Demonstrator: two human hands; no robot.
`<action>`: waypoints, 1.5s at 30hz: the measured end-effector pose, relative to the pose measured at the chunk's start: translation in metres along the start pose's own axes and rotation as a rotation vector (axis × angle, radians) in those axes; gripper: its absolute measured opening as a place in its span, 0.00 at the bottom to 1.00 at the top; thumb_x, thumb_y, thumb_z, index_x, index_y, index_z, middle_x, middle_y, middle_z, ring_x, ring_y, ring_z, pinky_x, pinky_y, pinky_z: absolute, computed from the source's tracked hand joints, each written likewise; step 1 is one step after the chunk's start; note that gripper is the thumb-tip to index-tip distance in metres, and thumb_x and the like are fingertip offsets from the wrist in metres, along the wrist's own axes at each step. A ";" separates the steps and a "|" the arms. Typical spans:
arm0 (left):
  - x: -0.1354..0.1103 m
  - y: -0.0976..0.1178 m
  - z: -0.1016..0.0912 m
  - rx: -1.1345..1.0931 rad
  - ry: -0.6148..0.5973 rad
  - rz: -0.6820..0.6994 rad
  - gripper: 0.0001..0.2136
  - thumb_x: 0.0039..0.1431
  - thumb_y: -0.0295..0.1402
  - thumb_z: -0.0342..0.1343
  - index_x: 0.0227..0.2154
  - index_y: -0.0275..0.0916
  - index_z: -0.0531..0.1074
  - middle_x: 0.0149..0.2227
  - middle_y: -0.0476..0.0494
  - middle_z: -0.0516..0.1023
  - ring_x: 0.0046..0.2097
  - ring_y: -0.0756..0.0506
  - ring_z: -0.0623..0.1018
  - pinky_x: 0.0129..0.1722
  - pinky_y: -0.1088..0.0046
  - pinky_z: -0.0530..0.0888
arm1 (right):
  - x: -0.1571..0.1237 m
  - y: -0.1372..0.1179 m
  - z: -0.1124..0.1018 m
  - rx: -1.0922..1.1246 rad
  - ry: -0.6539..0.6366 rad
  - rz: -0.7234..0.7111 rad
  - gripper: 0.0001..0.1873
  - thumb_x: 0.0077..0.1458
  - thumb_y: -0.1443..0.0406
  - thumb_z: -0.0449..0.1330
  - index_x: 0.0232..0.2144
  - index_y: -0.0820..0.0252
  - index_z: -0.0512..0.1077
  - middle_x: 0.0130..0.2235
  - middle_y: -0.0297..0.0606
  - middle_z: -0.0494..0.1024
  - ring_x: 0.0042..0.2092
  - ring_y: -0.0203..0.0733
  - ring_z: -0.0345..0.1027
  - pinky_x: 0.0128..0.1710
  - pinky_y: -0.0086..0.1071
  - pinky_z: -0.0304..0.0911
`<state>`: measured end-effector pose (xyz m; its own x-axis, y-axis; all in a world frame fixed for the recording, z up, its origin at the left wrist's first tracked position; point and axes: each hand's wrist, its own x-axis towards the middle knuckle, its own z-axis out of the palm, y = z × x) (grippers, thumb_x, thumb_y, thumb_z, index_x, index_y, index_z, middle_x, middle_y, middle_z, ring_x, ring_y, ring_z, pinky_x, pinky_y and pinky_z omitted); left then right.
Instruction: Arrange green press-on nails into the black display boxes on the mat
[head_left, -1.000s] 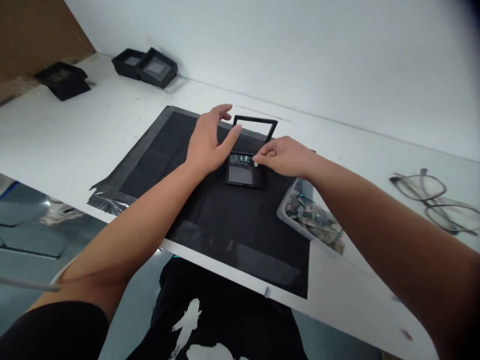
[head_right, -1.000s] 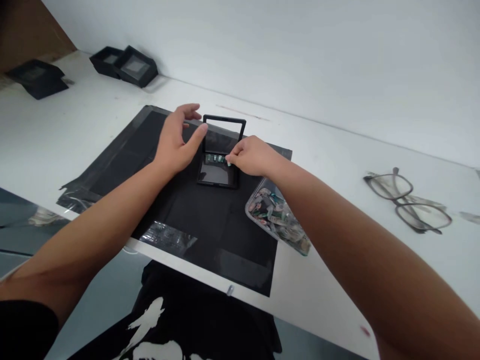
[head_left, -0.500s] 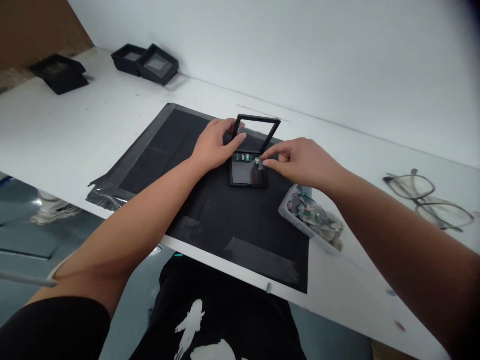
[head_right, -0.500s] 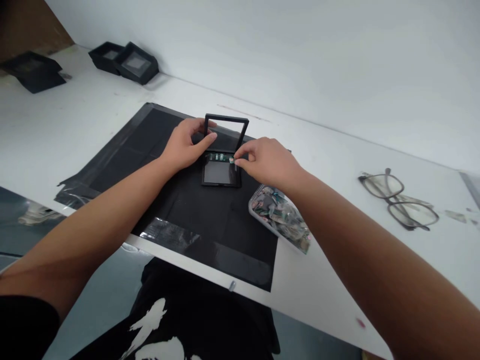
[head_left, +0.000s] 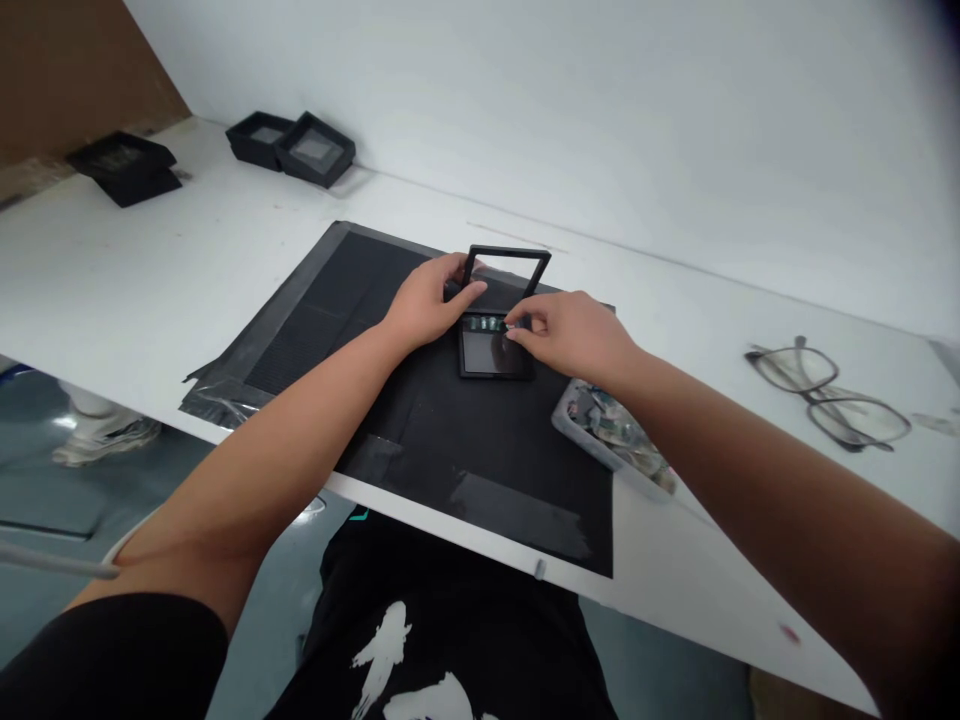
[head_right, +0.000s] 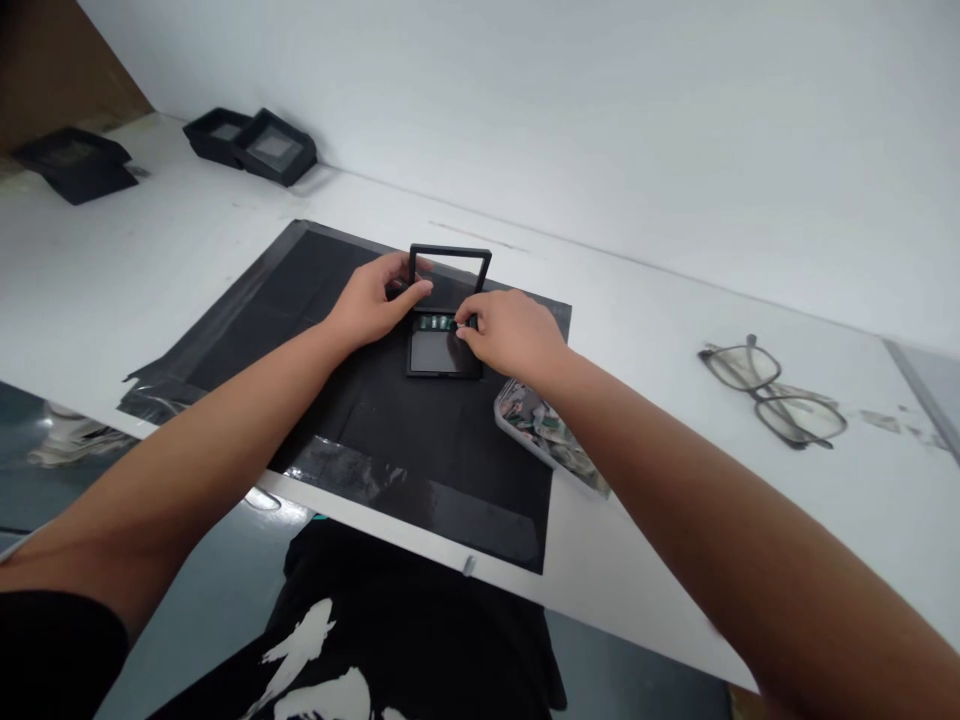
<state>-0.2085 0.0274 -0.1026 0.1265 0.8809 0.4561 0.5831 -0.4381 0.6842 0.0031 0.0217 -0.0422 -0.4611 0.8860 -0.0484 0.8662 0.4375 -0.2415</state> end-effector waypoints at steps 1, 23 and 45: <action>0.000 0.000 0.000 -0.008 -0.003 0.002 0.15 0.63 0.37 0.56 0.49 0.37 0.75 0.47 0.41 0.81 0.46 0.45 0.79 0.46 0.68 0.75 | 0.001 0.001 0.001 0.032 0.003 0.013 0.13 0.55 0.60 0.61 0.41 0.55 0.81 0.28 0.36 0.78 0.32 0.43 0.69 0.29 0.36 0.53; 0.000 -0.004 0.000 0.029 -0.022 -0.022 0.16 0.63 0.42 0.55 0.49 0.40 0.74 0.45 0.42 0.81 0.44 0.45 0.79 0.46 0.68 0.75 | -0.021 -0.003 -0.013 -0.102 -0.093 -0.019 0.26 0.63 0.48 0.51 0.57 0.45 0.75 0.25 0.36 0.78 0.27 0.43 0.67 0.29 0.35 0.53; -0.022 0.152 0.044 0.229 -0.543 0.773 0.12 0.67 0.42 0.52 0.36 0.46 0.80 0.38 0.52 0.84 0.49 0.45 0.80 0.46 0.67 0.75 | -0.185 0.131 -0.008 0.408 0.525 0.446 0.14 0.59 0.58 0.60 0.38 0.58 0.82 0.30 0.43 0.79 0.31 0.42 0.64 0.32 0.38 0.59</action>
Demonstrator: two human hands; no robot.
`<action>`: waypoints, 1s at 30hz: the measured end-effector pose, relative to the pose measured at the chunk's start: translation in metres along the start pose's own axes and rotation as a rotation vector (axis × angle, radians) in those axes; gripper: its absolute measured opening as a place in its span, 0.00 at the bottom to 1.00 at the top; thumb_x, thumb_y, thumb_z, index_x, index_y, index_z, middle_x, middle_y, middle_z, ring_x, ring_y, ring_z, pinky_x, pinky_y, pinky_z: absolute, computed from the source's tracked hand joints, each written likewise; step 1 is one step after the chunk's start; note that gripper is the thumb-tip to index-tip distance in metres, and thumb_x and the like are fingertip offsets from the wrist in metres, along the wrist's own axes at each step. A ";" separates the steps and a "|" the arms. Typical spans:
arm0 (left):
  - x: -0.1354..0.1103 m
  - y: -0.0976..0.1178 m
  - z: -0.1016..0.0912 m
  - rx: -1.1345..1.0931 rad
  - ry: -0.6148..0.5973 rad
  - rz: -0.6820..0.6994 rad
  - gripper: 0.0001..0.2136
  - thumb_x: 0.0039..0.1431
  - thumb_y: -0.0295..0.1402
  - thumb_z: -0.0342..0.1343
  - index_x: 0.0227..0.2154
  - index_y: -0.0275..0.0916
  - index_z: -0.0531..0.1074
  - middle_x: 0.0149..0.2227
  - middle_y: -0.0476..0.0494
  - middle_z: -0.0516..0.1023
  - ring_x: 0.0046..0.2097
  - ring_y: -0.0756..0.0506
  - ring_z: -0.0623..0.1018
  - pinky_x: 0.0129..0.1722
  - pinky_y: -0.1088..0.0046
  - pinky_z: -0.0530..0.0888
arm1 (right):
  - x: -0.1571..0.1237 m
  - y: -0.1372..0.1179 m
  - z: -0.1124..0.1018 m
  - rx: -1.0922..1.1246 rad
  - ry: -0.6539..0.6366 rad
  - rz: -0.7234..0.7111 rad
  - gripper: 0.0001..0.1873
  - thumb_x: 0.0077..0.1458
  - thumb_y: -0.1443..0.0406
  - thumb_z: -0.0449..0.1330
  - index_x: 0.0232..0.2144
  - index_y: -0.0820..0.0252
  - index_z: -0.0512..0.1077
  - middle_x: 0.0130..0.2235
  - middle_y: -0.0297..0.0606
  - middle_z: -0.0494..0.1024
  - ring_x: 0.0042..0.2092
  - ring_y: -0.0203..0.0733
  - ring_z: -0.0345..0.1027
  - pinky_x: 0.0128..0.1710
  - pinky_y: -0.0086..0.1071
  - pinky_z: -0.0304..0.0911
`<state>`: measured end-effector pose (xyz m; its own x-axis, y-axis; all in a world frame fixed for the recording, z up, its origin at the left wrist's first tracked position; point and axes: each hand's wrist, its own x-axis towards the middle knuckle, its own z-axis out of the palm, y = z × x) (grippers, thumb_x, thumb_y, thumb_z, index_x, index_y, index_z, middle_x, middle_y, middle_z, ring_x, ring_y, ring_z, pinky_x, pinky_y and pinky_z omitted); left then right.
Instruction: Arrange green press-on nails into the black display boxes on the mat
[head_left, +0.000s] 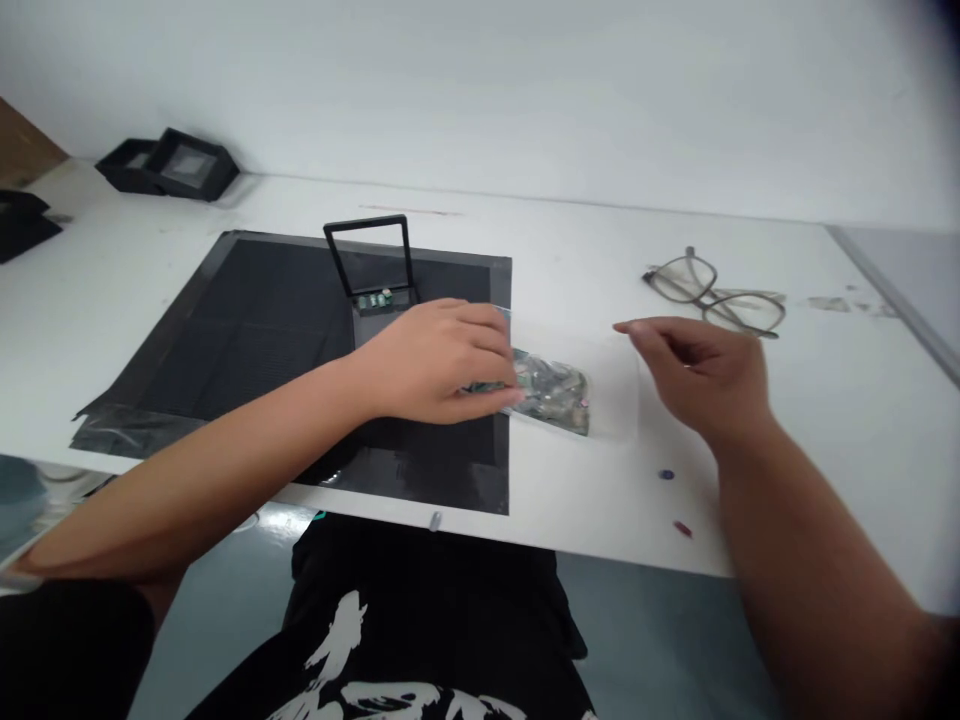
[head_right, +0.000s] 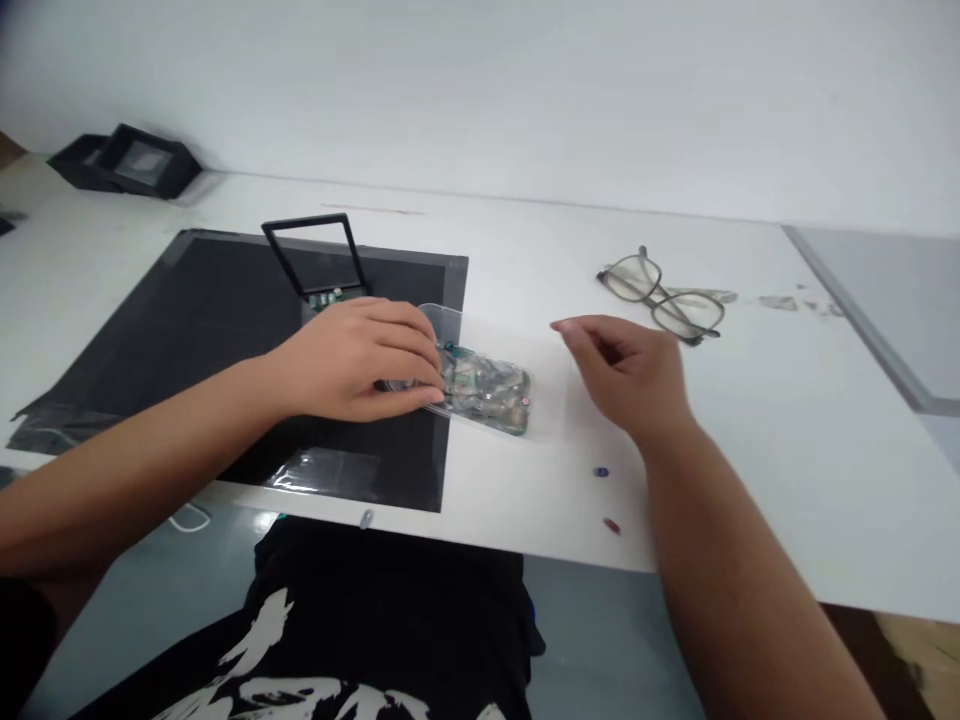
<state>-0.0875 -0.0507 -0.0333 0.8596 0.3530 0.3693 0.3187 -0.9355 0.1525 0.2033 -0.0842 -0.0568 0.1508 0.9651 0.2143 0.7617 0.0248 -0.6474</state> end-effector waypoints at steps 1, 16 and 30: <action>0.011 0.001 0.003 -0.026 -0.093 -0.022 0.11 0.66 0.41 0.53 0.37 0.46 0.80 0.38 0.51 0.84 0.46 0.45 0.80 0.42 0.68 0.74 | -0.001 0.001 0.002 0.013 -0.025 -0.009 0.14 0.59 0.57 0.60 0.38 0.58 0.82 0.31 0.43 0.80 0.31 0.43 0.65 0.32 0.37 0.60; 0.064 -0.001 0.011 -0.382 -0.534 -0.314 0.23 0.57 0.23 0.56 0.56 0.46 0.73 0.41 0.49 0.83 0.38 0.51 0.79 0.36 0.76 0.72 | -0.004 0.015 -0.001 0.020 -0.112 -0.219 0.12 0.61 0.56 0.60 0.39 0.51 0.81 0.19 0.28 0.66 0.20 0.31 0.54 0.22 0.30 0.53; 0.040 -0.017 0.018 -0.922 -0.099 -0.342 0.20 0.58 0.25 0.57 0.53 0.43 0.73 0.57 0.44 0.76 0.50 0.45 0.82 0.35 0.79 0.81 | -0.003 0.018 -0.002 -0.024 -0.135 -0.155 0.14 0.61 0.54 0.60 0.39 0.51 0.82 0.19 0.29 0.69 0.21 0.32 0.55 0.22 0.30 0.54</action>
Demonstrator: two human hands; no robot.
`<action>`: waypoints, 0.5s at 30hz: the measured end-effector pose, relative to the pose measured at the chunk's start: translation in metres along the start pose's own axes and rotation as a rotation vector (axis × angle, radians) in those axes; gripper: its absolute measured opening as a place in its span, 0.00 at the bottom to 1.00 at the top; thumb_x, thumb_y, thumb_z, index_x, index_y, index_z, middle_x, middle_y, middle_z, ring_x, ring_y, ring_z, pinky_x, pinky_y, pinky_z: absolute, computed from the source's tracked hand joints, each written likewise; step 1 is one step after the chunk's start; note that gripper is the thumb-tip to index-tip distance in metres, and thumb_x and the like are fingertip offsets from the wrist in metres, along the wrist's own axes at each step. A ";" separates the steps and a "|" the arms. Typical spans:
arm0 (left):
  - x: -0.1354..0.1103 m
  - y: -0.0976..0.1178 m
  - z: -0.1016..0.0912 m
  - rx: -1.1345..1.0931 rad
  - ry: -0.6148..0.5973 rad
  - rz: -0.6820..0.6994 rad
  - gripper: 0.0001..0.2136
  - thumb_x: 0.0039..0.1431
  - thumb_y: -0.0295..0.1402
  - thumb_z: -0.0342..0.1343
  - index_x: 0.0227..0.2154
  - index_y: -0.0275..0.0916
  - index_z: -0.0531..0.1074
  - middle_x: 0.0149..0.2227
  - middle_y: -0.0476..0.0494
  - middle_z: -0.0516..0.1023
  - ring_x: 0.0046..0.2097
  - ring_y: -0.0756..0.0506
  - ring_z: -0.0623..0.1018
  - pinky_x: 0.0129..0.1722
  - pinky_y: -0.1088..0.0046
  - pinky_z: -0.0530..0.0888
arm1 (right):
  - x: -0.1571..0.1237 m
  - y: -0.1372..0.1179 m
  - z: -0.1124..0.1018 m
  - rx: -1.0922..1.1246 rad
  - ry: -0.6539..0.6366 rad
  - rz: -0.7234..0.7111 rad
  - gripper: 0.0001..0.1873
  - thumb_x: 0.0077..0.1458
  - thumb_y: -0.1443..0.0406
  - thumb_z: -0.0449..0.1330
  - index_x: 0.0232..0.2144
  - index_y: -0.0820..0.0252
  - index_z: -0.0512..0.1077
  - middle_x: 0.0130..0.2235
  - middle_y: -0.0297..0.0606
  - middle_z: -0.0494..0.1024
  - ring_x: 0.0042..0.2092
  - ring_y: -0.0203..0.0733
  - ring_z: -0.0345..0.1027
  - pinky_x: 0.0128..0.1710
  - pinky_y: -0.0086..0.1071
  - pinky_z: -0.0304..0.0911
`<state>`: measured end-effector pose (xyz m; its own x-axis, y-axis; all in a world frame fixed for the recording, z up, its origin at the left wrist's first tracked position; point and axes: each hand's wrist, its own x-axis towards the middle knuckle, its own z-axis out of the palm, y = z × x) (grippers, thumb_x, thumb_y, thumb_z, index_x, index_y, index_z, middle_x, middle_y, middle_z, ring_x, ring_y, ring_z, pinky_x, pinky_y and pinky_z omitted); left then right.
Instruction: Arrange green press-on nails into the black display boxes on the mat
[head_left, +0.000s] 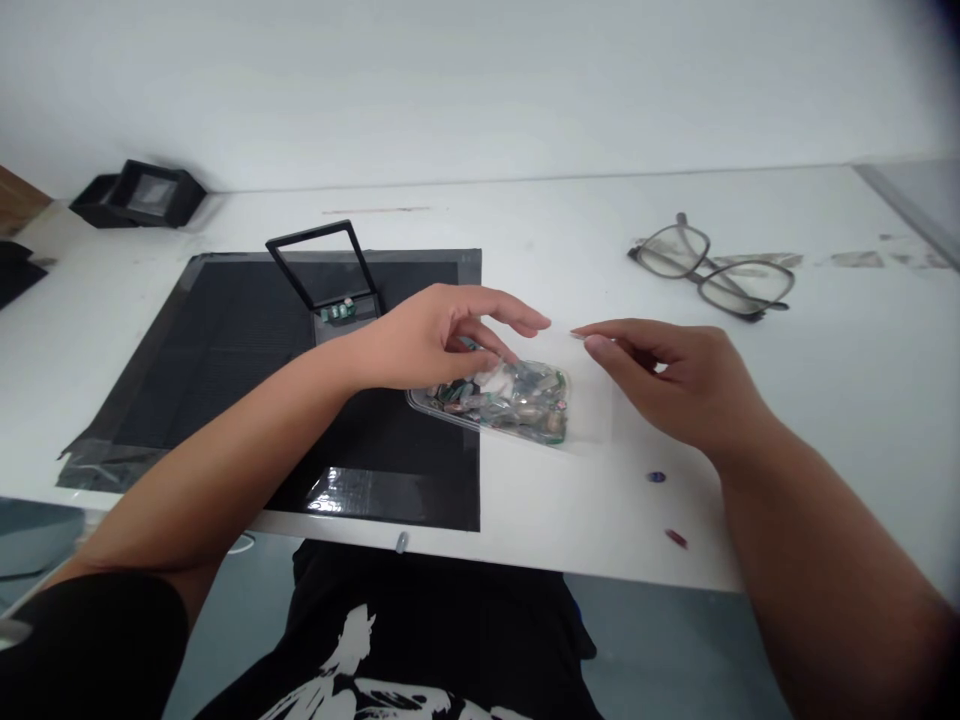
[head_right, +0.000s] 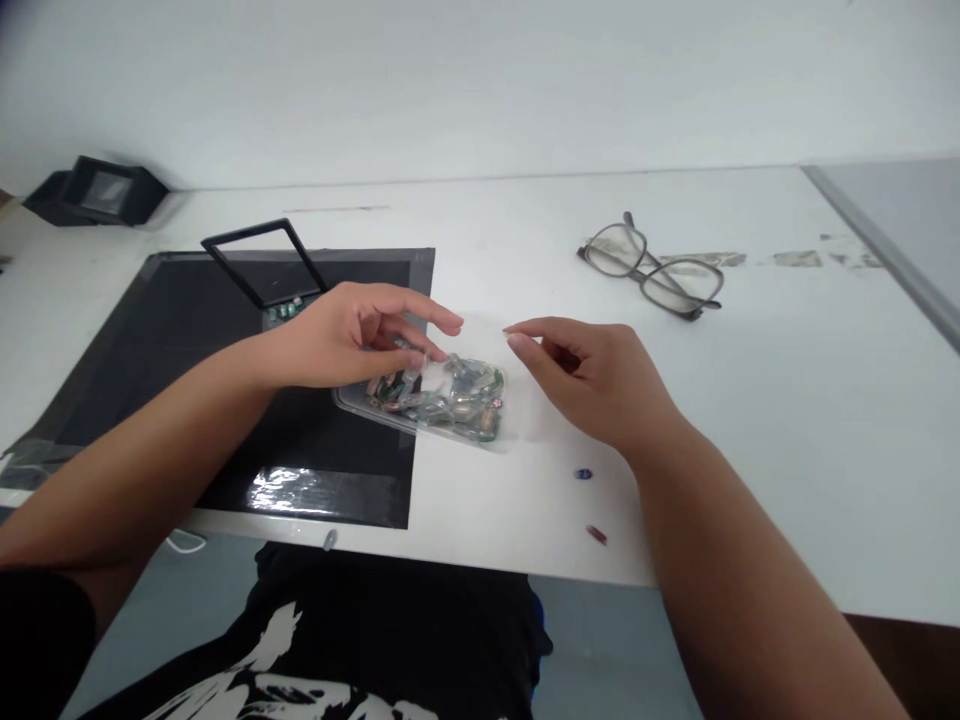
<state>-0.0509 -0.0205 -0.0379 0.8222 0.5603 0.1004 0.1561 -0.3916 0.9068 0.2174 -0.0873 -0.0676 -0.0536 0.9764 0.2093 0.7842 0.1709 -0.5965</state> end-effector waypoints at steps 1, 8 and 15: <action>0.000 -0.001 0.000 -0.028 0.005 0.009 0.20 0.58 0.24 0.57 0.53 0.43 0.72 0.57 0.44 0.76 0.51 0.45 0.82 0.35 0.79 0.81 | 0.000 0.000 0.000 0.000 -0.002 0.004 0.14 0.61 0.54 0.59 0.39 0.52 0.82 0.19 0.30 0.69 0.21 0.32 0.55 0.22 0.30 0.54; 0.001 -0.005 0.003 -0.067 0.029 0.039 0.19 0.58 0.24 0.56 0.52 0.44 0.74 0.52 0.47 0.80 0.50 0.45 0.83 0.45 0.72 0.83 | -0.001 0.002 -0.001 0.002 -0.023 0.016 0.15 0.61 0.53 0.59 0.38 0.52 0.82 0.22 0.32 0.73 0.22 0.34 0.58 0.23 0.30 0.56; 0.000 -0.005 0.004 -0.089 0.059 0.092 0.20 0.58 0.21 0.54 0.51 0.44 0.74 0.48 0.49 0.82 0.47 0.47 0.84 0.42 0.75 0.83 | -0.001 0.002 -0.002 -0.001 -0.039 0.031 0.17 0.61 0.50 0.59 0.37 0.52 0.82 0.20 0.31 0.70 0.21 0.33 0.56 0.22 0.31 0.55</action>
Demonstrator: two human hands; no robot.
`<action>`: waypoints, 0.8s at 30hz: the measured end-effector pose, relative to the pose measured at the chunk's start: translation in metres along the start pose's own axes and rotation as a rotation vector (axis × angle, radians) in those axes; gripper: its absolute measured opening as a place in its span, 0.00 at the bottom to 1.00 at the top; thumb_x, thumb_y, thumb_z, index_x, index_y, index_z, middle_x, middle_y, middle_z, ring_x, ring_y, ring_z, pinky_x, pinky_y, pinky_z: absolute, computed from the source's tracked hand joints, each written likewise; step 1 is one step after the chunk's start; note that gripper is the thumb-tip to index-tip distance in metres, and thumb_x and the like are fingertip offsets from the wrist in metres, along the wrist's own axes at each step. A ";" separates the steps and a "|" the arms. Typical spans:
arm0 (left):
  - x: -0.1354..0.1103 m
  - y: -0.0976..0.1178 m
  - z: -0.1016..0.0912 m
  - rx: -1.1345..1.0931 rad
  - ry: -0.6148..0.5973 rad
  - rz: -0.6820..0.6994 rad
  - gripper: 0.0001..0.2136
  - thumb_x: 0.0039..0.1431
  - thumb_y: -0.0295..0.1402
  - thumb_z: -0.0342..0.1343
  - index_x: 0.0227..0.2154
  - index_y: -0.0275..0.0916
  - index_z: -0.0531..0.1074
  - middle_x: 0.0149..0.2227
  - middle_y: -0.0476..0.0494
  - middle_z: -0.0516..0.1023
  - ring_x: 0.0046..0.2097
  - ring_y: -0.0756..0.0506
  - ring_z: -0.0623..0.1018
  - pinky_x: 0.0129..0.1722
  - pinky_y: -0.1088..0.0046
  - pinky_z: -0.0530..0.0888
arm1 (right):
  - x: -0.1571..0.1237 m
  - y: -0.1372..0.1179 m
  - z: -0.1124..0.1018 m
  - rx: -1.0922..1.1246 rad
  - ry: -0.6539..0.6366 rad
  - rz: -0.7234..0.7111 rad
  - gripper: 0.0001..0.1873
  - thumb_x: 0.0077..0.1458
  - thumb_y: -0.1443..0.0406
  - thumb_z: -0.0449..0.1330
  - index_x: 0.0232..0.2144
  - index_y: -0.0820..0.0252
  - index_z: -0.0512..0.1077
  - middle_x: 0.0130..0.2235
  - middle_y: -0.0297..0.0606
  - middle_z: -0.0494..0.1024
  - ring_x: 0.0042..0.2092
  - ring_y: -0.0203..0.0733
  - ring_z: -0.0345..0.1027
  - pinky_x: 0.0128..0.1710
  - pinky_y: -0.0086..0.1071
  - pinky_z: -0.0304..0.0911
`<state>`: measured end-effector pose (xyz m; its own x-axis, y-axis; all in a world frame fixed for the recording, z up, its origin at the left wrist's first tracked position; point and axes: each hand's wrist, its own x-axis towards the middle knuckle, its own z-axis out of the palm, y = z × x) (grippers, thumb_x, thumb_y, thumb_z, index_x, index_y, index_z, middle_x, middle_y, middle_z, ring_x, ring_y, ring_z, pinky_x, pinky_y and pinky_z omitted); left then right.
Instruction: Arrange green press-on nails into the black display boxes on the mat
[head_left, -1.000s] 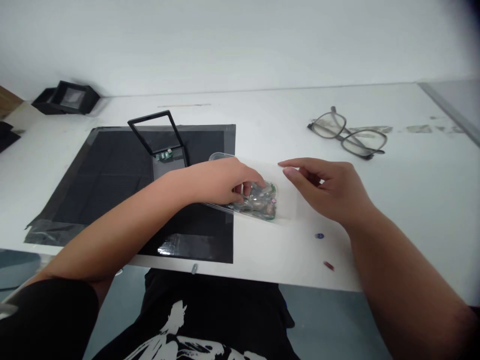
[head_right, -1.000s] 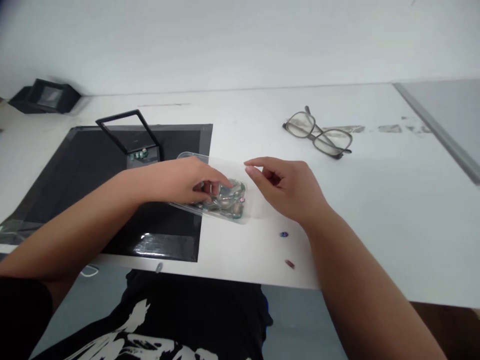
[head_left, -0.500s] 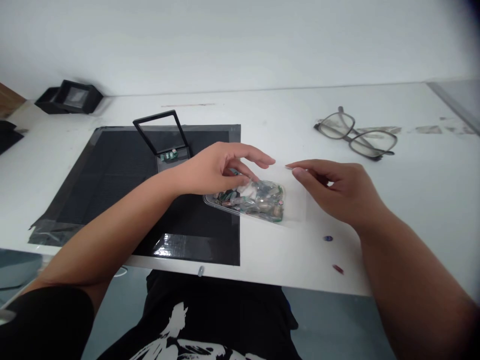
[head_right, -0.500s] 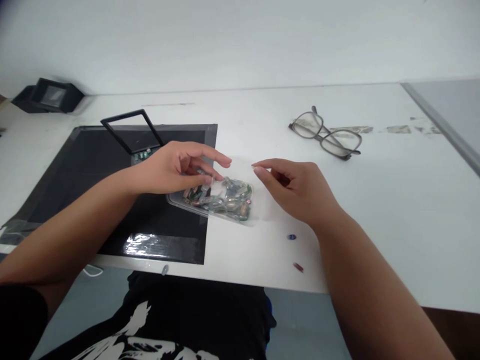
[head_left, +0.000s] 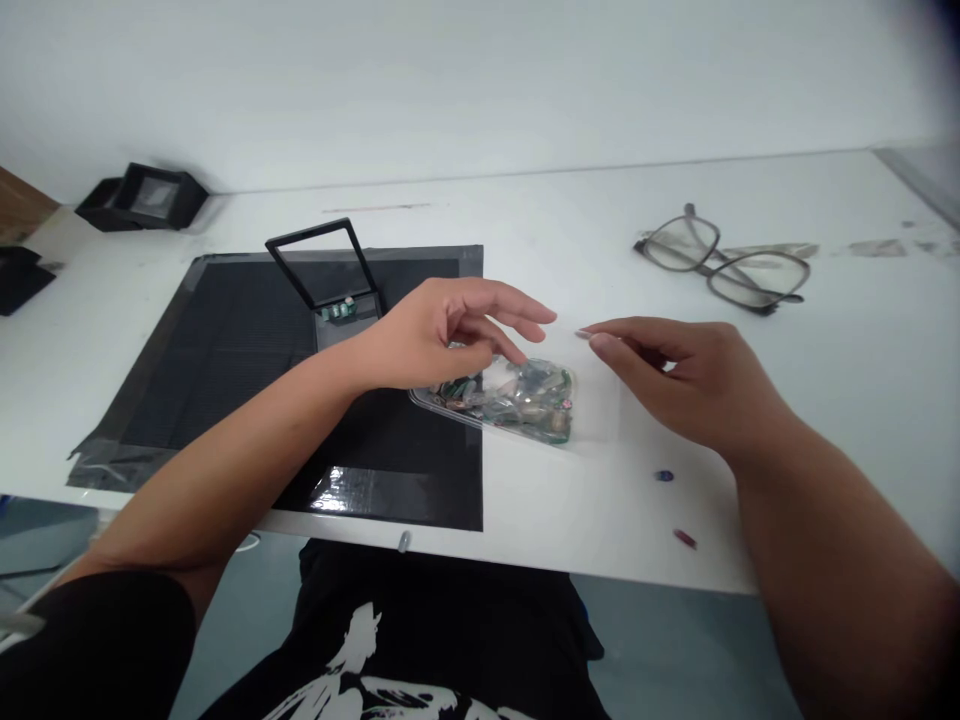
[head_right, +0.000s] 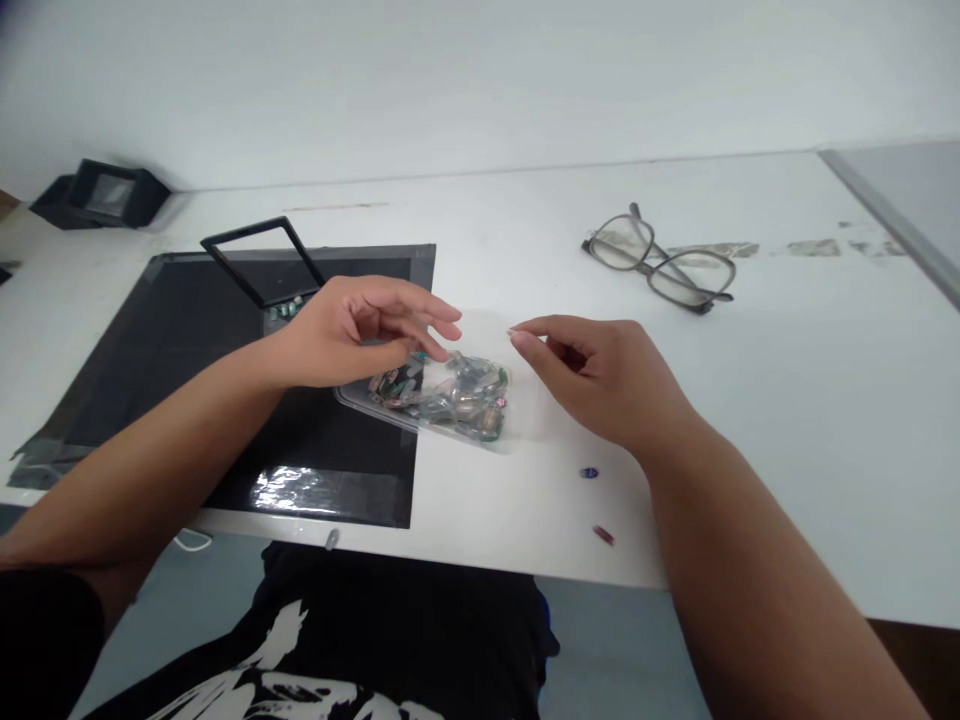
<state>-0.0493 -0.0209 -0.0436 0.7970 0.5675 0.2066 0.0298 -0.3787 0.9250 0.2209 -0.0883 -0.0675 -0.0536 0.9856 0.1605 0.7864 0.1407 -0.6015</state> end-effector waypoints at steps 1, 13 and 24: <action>0.000 0.000 0.000 -0.006 0.004 0.007 0.20 0.57 0.20 0.54 0.51 0.44 0.74 0.48 0.50 0.82 0.46 0.47 0.84 0.43 0.75 0.83 | 0.000 0.000 0.000 -0.001 0.000 0.003 0.17 0.61 0.50 0.59 0.37 0.51 0.82 0.20 0.31 0.70 0.21 0.33 0.56 0.22 0.31 0.55; -0.010 0.008 0.010 0.044 0.097 -0.081 0.19 0.65 0.41 0.49 0.59 0.51 0.63 0.54 0.53 0.79 0.49 0.44 0.83 0.47 0.63 0.84 | -0.001 -0.001 0.000 -0.014 -0.010 0.024 0.15 0.60 0.50 0.59 0.36 0.49 0.81 0.20 0.30 0.71 0.21 0.34 0.56 0.22 0.32 0.55; -0.039 0.014 0.025 0.307 0.090 -0.195 0.29 0.71 0.47 0.43 0.69 0.62 0.37 0.65 0.54 0.69 0.60 0.42 0.76 0.59 0.61 0.79 | -0.001 -0.004 -0.001 -0.028 -0.024 0.059 0.18 0.58 0.50 0.60 0.38 0.54 0.82 0.27 0.33 0.79 0.23 0.34 0.61 0.24 0.32 0.57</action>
<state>-0.0647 -0.0664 -0.0461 0.7025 0.7076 0.0762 0.3660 -0.4511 0.8140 0.2187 -0.0899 -0.0644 -0.0211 0.9940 0.1069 0.8058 0.0802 -0.5867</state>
